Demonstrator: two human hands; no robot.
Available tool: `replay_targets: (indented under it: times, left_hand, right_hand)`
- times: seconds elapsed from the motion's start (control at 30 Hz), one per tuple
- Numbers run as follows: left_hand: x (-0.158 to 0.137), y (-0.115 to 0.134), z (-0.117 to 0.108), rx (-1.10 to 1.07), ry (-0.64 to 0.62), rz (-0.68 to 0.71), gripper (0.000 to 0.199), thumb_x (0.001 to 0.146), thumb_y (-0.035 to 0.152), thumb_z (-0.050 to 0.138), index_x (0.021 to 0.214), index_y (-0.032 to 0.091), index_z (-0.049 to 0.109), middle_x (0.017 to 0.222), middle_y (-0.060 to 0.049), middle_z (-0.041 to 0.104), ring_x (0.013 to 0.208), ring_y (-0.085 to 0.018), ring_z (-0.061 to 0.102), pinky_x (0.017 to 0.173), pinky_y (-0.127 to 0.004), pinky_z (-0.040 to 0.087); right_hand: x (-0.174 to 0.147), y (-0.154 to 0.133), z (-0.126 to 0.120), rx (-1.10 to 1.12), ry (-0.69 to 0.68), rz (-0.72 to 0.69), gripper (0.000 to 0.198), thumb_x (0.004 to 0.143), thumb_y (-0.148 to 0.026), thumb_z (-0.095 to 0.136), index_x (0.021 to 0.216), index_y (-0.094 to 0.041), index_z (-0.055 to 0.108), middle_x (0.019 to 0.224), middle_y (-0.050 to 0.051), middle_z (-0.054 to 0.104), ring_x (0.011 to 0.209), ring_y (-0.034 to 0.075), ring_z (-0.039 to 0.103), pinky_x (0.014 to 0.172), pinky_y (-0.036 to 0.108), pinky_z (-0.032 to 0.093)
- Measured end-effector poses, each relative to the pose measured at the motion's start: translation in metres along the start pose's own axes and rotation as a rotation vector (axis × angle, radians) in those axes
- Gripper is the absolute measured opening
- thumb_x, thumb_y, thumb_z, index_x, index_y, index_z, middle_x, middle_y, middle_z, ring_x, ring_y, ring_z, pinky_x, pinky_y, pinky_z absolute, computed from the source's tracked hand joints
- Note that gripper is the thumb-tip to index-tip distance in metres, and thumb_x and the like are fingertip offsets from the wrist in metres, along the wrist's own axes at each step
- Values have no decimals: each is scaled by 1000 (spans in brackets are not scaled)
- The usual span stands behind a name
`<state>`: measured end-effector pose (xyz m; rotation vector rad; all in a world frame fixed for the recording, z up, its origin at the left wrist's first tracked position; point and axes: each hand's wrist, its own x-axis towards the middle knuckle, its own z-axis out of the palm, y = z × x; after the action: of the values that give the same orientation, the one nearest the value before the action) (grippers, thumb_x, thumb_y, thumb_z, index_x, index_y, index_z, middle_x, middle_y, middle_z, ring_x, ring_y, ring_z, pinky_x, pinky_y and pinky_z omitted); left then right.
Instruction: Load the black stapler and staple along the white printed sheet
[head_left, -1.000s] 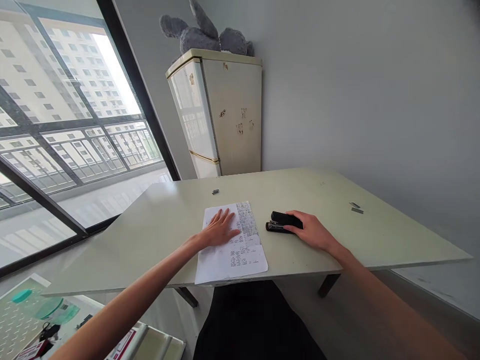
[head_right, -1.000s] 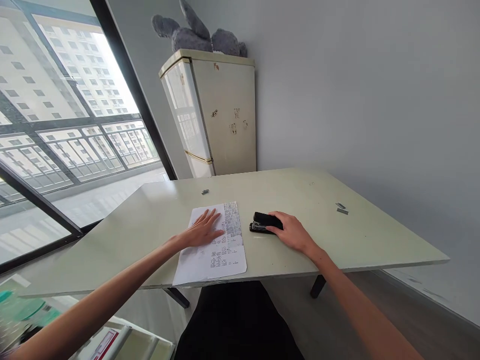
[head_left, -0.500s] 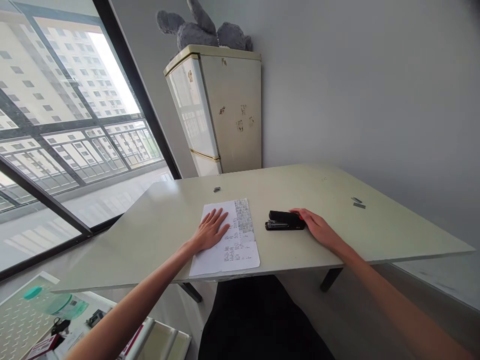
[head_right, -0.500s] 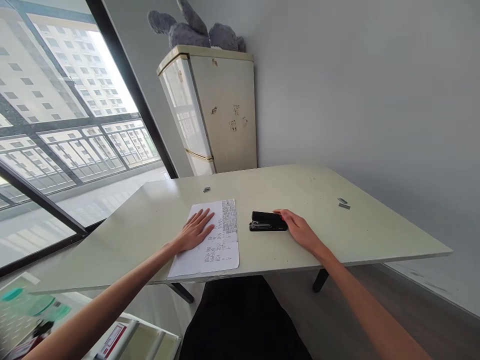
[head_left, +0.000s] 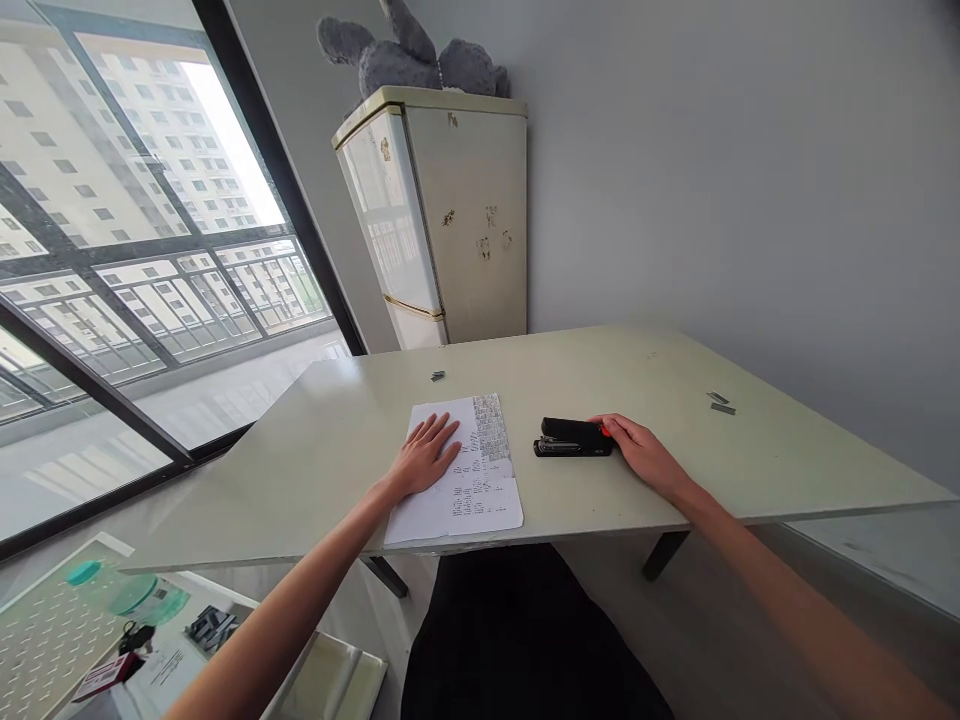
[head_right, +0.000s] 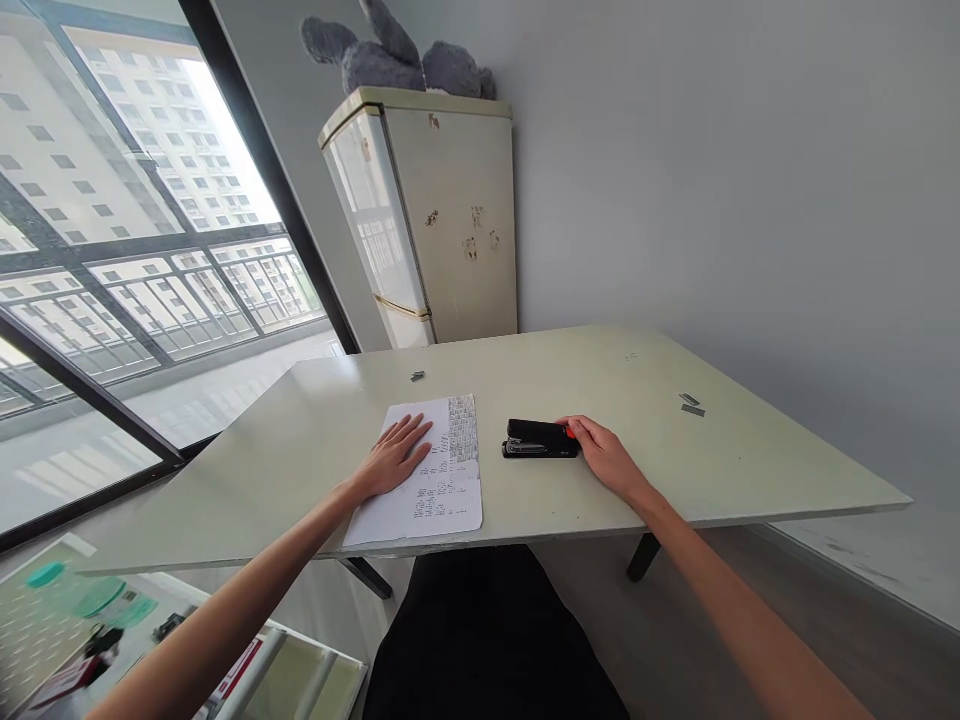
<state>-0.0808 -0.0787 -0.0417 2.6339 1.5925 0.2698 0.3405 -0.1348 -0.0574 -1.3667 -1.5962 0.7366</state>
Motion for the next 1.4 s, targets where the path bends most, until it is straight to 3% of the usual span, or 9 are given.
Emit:
replay_targets:
  times: [0.2,0.37,0.47,0.6,0.8,1.07,1.4]
  left_hand:
    - [2,-4,-4,-1,-23,45,62,109,60,31,164,33,40,173,0,33,162,-32,23,131,-51,21]
    - [23,-11,-17,-3,25,75,52,110,56,40,152,30,56,161,-6,52,152,-29,42,128,-49,30]
    - [46,-25,-23,12,96,20,41,107,45,57,140,23,62,148,-12,60,136,-30,57,116,-55,44]
    - [78,-51,-24,40,200,-125,34,104,37,66,133,20,65,138,-12,63,117,-26,66,100,-49,57]
    - [127,-80,-16,44,273,-268,38,103,37,67,136,18,63,137,-12,64,116,-27,67,97,-49,59]
    - [184,-108,-19,22,197,-211,38,103,37,67,135,18,63,136,-12,64,115,-27,67,96,-49,59]
    - [176,-114,-15,-84,124,-69,36,103,37,67,133,17,64,133,-11,65,112,-26,68,95,-47,59]
  right_hand:
    - [4,8,-1,-20,-2,7,59,102,-70,40,120,-26,75,124,8,76,117,30,68,105,43,52]
    - [4,4,-1,-35,0,19,58,101,-70,42,121,-26,75,123,8,77,114,30,68,102,41,53]
    - [2,-1,0,-36,15,38,56,101,-70,44,120,-26,74,121,8,77,111,29,69,98,39,54]
    - [2,-5,2,-27,34,60,55,102,-69,44,119,-26,74,121,8,77,109,28,69,97,38,53]
    - [2,-15,4,-20,21,151,56,104,-68,40,120,-26,73,123,7,76,105,27,71,91,34,54]
    - [2,-14,7,-48,18,208,54,106,-66,38,123,-27,72,115,6,77,105,27,70,84,32,54]
    - [2,-14,7,-87,27,220,51,106,-63,40,120,-26,72,122,5,76,102,23,71,84,27,53]
